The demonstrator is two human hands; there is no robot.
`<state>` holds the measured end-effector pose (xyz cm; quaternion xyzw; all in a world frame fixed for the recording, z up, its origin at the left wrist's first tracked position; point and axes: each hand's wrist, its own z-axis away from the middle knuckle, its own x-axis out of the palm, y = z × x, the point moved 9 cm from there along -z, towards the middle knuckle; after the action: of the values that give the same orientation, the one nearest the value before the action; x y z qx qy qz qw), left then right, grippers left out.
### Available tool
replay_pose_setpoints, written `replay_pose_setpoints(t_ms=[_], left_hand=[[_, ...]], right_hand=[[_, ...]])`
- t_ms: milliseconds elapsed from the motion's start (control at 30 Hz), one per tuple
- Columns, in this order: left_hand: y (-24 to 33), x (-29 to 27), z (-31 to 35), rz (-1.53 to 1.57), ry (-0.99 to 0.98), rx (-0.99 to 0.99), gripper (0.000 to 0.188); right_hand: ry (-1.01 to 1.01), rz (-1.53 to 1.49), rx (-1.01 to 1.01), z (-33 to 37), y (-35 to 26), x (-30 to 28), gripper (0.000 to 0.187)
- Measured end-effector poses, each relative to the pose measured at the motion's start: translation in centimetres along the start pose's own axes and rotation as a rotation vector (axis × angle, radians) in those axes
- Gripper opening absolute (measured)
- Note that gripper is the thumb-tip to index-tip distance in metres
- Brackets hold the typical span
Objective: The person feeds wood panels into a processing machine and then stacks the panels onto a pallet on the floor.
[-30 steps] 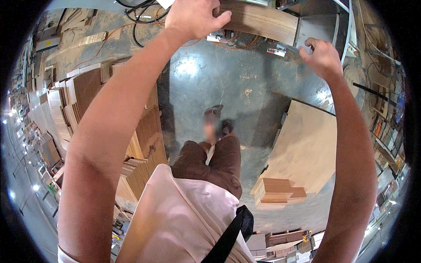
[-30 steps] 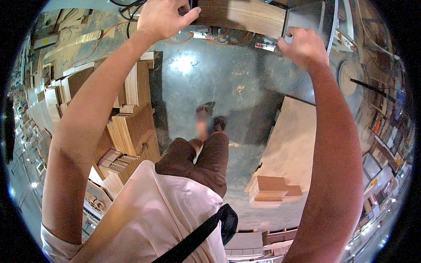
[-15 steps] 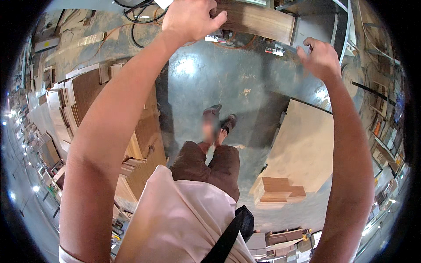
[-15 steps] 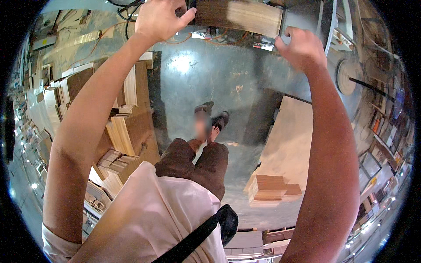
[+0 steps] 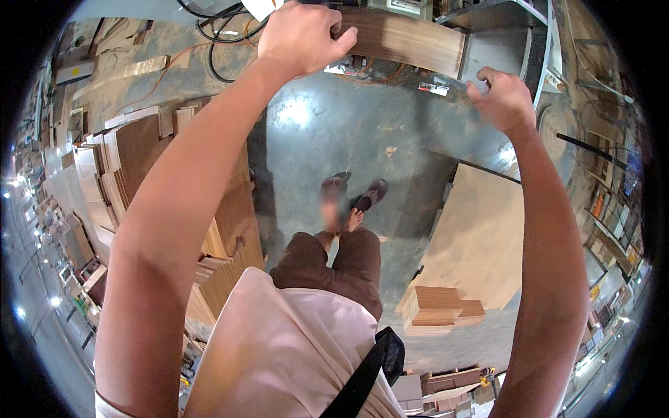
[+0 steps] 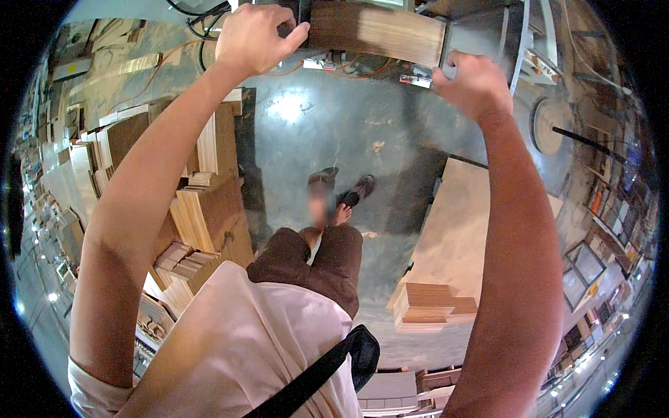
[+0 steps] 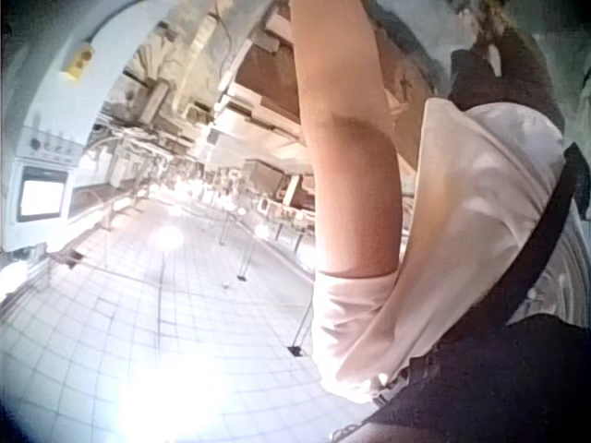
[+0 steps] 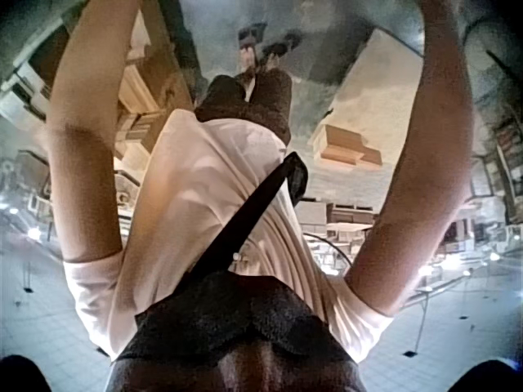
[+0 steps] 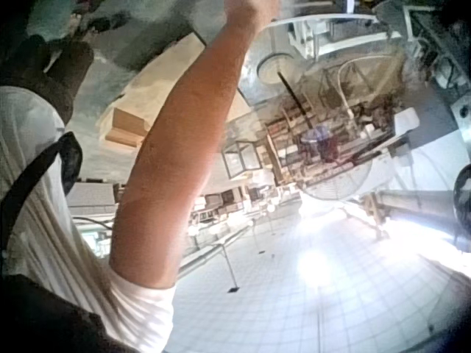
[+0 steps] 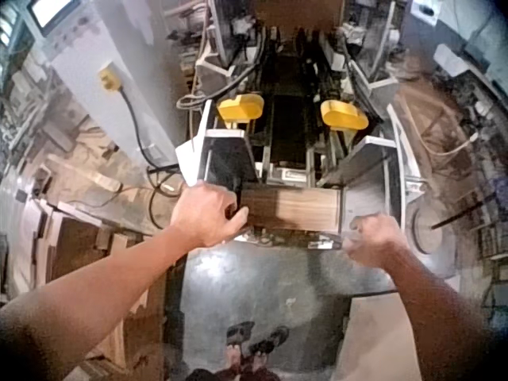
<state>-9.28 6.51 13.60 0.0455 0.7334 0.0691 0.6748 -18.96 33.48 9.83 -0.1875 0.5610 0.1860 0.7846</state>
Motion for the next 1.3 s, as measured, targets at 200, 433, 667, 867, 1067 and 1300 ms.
replay_pose_setpoints(t_ms=[200,433,667,867,1067,1300], left_hand=[[0.5,-0.3,0.0,-0.008,0.037,0.016,0.043],[0.6,-0.3,0.1,0.006,0.069,0.064,0.041],[1.0,-0.7,0.2,0.015,0.098,0.052,0.040],[1.0,-0.8,0.1,-0.014,0.106,0.054,0.039],[0.8,-0.5,0.0,-0.051,0.060,0.026,0.040],[-0.4,0.8,0.2,-0.058,-0.014,-0.012,0.038]], right_hand=[[0.008,-0.010,-0.027,0.2,-0.1,-0.4,0.042],[0.043,-0.027,-0.067,0.1,0.0,-0.3,0.047],[0.081,-0.038,-0.115,0.2,0.0,-0.3,0.047],[0.091,-0.039,-0.084,0.1,0.2,-0.4,0.047],[0.091,-0.014,-0.082,0.1,0.3,-0.2,0.047],[0.135,0.004,-0.147,0.2,-0.4,-0.5,0.042]])
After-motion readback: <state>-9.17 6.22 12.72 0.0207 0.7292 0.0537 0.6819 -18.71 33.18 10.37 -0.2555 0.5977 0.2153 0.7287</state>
